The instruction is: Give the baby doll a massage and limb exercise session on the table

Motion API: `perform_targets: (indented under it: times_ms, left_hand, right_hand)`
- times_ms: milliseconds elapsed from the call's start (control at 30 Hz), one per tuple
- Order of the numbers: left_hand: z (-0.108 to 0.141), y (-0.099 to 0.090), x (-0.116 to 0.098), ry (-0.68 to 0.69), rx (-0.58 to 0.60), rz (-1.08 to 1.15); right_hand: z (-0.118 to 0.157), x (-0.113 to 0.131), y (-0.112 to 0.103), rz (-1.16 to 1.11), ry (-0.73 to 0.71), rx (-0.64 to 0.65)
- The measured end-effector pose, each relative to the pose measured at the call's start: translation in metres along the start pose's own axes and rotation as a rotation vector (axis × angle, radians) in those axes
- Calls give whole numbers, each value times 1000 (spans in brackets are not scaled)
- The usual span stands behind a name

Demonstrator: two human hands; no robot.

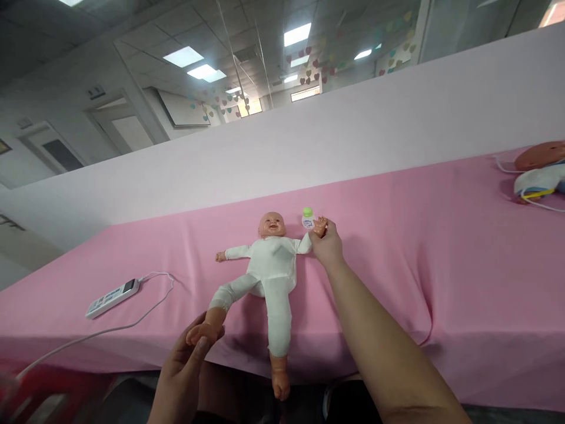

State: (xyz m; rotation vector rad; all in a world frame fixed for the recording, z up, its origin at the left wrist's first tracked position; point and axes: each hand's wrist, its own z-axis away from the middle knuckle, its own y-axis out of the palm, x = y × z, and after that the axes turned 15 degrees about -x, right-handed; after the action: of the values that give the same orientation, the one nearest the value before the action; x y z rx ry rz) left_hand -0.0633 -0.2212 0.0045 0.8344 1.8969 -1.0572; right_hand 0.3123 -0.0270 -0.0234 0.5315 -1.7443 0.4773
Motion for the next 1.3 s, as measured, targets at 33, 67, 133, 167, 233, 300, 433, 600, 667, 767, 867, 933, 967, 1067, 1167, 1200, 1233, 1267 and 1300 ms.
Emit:
perform_targets:
  times_ms: [33, 67, 133, 167, 233, 300, 433, 600, 667, 767, 867, 933, 967, 1067, 1167, 1200, 1233, 1267, 1300]
  left_hand:
    - [-1, 2, -5, -27, -12, 29]
    - [-1, 4, -10, -49, -26, 53]
    - [-3, 7, -17, -57, -63, 64]
    - [-4, 9, -20, -47, -79, 57]
    - [-9, 15, -25, -16, -89, 55]
    - [-17, 24, -31, 10, -62, 80]
    - [-40, 50, -51, 46, -1, 108]
    - [-70, 86, -71, 20, 62, 175]
    - [-79, 96, -79, 3, 67, 201]
    - [-89, 102, -90, 6, 57, 179]
    - [-92, 97, -96, 22, 54, 141]
    - [-89, 89, -94, 18, 41, 149]
    - [-86, 85, -92, 7, 29, 160]
    - [-74, 72, -83, -51, -19, 217]
    - [-56, 58, -73, -106, -76, 285]
    - [-50, 52, -69, -122, -81, 297]
    - [-44, 46, -64, -139, -74, 300]
    - [-38, 39, -60, -159, -63, 296]
    - [-32, 31, -54, -182, -45, 284]
  right_hand:
    - [3, 4, 0, 2, -2, 9]
    - [5, 8, 0, 3, -10, 18]
    - [12, 15, -1, -6, -47, 28]
    - [16, 19, 0, -13, -74, 34]
    - [25, 26, 1, -28, -148, 69]
    - [36, 32, 4, -47, -255, 154]
    - [60, 41, 13, 12, -557, 366]
    - [78, 43, 20, 134, -854, 590]
    - [81, 43, 20, 161, -863, 593]
    - [82, 42, 21, 164, -854, 575]
    - [82, 39, 22, 127, -828, 549]
    - [81, 38, 22, 70, -795, 524]
    - [79, 38, 21, 33, -766, 505]
    - [67, 38, 16, -85, -572, 413]
    - [43, 30, 9, -122, -262, 260]
    - [33, 25, 7, -99, -171, 181]
    - [22, 19, 6, -71, -80, 117]
    - [12, 11, 5, -44, 4, 68]
    - [3, 4, 5, -12, 76, 40]
